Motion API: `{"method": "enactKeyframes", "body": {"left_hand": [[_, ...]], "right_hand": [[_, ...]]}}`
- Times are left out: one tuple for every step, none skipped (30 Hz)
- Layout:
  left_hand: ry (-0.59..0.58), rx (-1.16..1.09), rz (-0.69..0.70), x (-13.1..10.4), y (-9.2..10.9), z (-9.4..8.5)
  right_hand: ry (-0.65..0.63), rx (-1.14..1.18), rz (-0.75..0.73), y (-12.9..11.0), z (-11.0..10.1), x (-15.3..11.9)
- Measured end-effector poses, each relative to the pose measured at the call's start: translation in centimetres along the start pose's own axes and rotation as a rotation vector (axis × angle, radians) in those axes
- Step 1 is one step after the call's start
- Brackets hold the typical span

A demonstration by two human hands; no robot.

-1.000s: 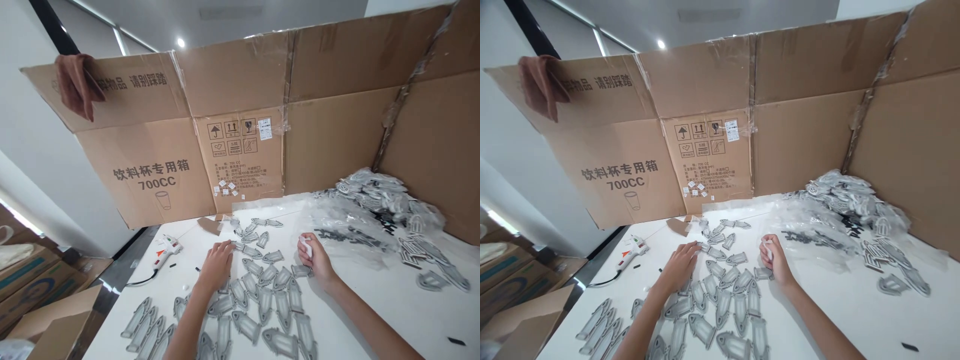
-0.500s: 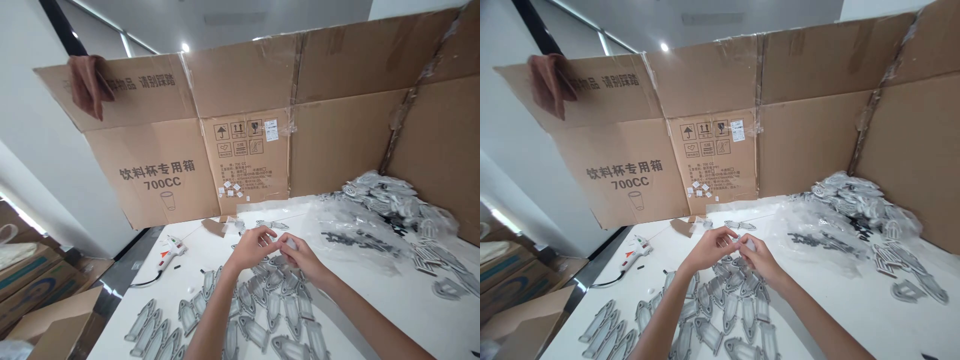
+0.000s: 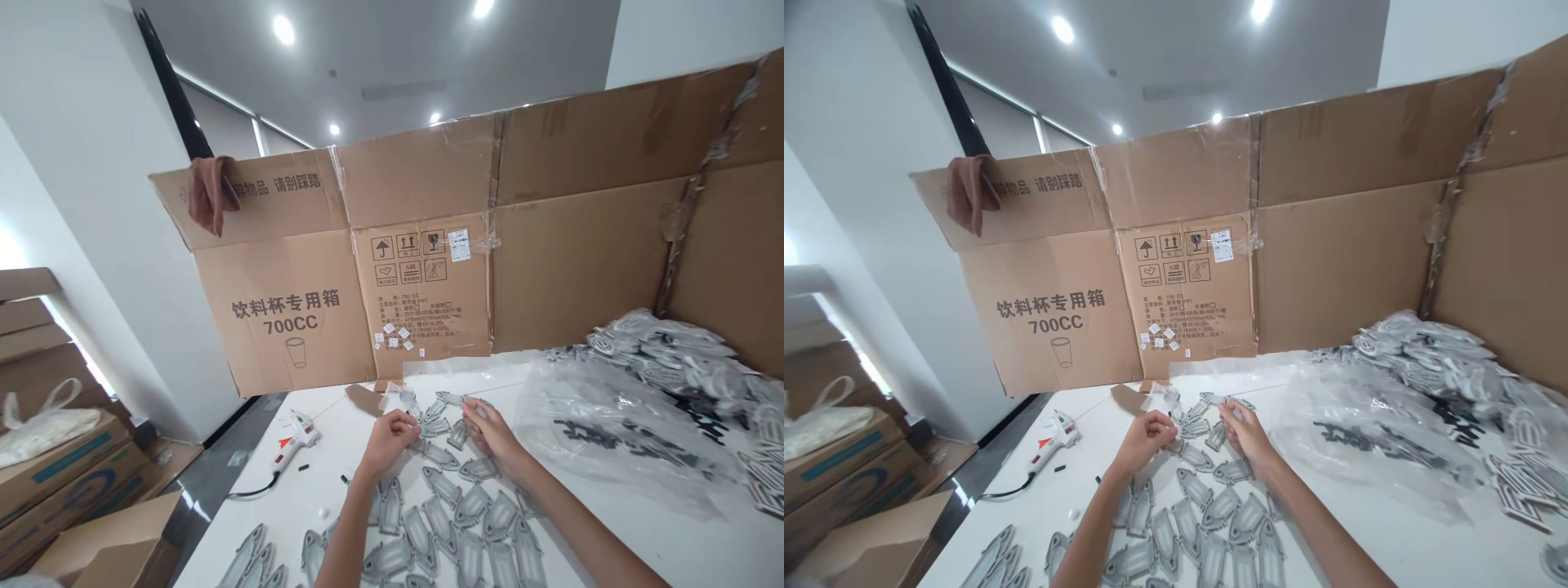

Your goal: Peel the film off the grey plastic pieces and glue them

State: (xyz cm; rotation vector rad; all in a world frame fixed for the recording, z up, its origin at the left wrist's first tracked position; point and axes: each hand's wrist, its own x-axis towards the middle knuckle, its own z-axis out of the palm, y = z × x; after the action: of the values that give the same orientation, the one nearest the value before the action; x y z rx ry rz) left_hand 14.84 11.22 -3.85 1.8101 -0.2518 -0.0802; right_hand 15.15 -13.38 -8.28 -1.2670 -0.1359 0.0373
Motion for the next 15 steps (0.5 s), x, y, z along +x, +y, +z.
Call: {"method": "enactKeyframes", "body": {"left_hand": [[0.029, 0.018, 0.005, 0.1, -0.5, -0.3], [0.058, 0.036, 0.012, 0.1, -0.9, -0.6], [0.086, 0.055, 0.018, 0.3, -1.2, -0.9], [0.112, 0.074, 0.023, 0.4, -1.5, -1.1], [0.133, 0.091, 0.026, 0.5, -1.7, -1.3], [0.149, 0.104, 0.029, 0.7, -1.8, -1.4], [0.160, 0.111, 0.031, 0.8, -2.0, -1.5], [0.162, 0.113, 0.033, 0.9, -2.2, -1.6], [0.160, 0.111, 0.034, 1.0, -2.3, -1.6], [0.153, 0.107, 0.034, 1.0, -2.5, -1.7], [0.142, 0.104, 0.031, 1.0, -2.7, -1.6], [0.129, 0.101, 0.026, 0.9, -2.8, -1.6], [0.113, 0.100, 0.020, 0.9, -2.9, -1.5], [0.098, 0.100, 0.013, 0.8, -2.9, -1.4], [0.085, 0.100, 0.007, 0.8, -2.9, -1.3]], "right_hand": [[0.015, -0.007, -0.005, 0.5, -0.4, 0.2], [0.023, -0.017, -0.004, 0.9, -0.7, 0.3], [0.028, -0.030, -0.002, 1.3, -0.9, 0.5], [0.032, -0.045, -0.003, 1.6, -1.0, 0.6], [0.036, -0.060, -0.004, 1.9, -1.1, 0.7], [0.040, -0.075, -0.007, 2.1, -1.1, 0.7], [0.045, -0.090, -0.009, 2.2, -1.0, 0.8], [0.051, -0.104, -0.012, 2.3, -1.0, 0.8], [0.057, -0.115, -0.013, 2.4, -1.0, 0.8], [0.063, -0.123, -0.012, 2.5, -1.0, 0.8], [0.069, -0.128, -0.011, 2.5, -1.0, 0.7], [0.075, -0.132, -0.007, 2.5, -1.0, 0.7], [0.079, -0.134, -0.003, 2.4, -1.0, 0.6], [0.084, -0.133, 0.002, 2.4, -1.1, 0.6], [0.088, -0.132, 0.006, 2.4, -1.1, 0.5]]}}
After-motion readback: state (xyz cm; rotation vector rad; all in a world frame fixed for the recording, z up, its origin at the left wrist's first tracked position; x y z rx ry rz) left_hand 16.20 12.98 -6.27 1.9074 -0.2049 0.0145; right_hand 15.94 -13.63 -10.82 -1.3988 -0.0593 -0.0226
